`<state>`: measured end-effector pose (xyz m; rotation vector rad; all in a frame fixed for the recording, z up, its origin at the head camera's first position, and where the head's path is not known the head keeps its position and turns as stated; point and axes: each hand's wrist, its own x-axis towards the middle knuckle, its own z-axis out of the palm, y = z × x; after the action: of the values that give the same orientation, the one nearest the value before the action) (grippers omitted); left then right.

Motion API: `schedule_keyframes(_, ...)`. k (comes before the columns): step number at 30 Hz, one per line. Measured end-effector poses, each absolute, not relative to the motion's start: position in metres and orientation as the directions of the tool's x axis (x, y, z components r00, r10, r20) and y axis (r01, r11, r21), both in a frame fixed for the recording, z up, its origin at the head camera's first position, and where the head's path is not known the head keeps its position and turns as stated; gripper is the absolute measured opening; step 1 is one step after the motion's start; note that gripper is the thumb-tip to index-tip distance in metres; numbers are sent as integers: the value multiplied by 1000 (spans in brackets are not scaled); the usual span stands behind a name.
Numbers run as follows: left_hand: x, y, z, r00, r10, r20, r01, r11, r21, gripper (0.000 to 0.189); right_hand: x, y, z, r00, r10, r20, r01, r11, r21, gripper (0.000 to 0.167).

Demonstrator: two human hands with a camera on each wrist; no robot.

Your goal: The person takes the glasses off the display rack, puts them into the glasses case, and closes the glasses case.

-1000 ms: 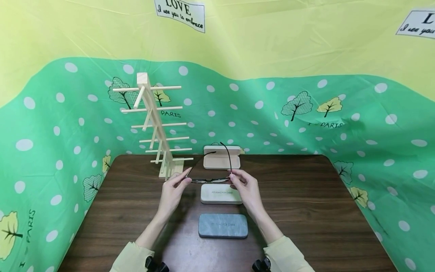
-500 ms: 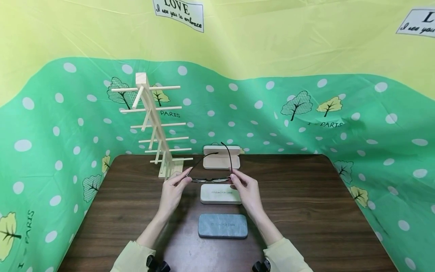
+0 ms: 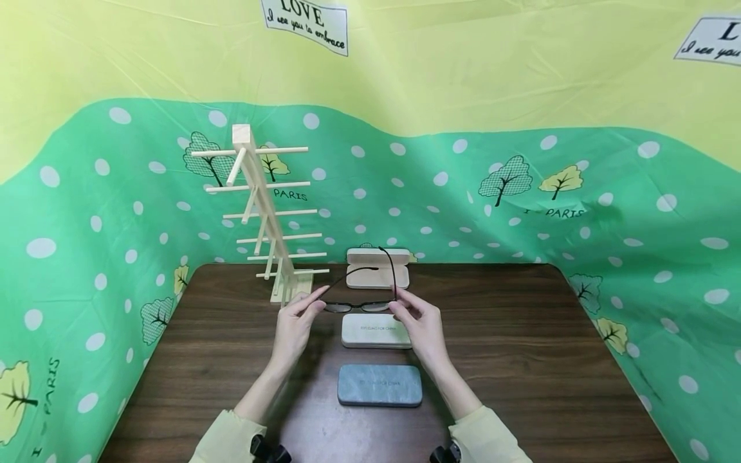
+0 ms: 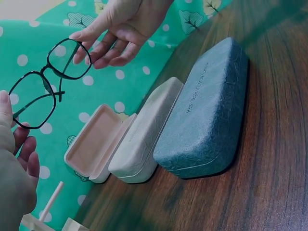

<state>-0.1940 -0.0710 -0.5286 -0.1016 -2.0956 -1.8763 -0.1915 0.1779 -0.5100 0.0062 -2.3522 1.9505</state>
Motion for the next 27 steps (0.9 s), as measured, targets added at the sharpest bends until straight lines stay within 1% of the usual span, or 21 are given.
schedule_keyframes(5, -191, -69, -521, -947, -170, 271, 250, 138, 958, 26, -191, 177, -510, -994, 74, 81, -65, 204, -977, 39)
schedule_keyframes(11, -183, -67, -505, -948, -140, 287, 270, 130, 954, 23, -193, 177, -512, -993, 89, 84, -63, 212, -975, 39)
schedule_keyframes(19, -193, -70, -527, -958, -102, 269, 258, 110, 960, 21, -194, 179, -512, -994, 92, 66, -43, 231, -972, 40)
schedule_keyframes(27, -193, -74, -528, -964, -35, 264, 260, 90, 961, 22, -194, 181, -512, -993, 93, 72, -52, 195, -979, 41)
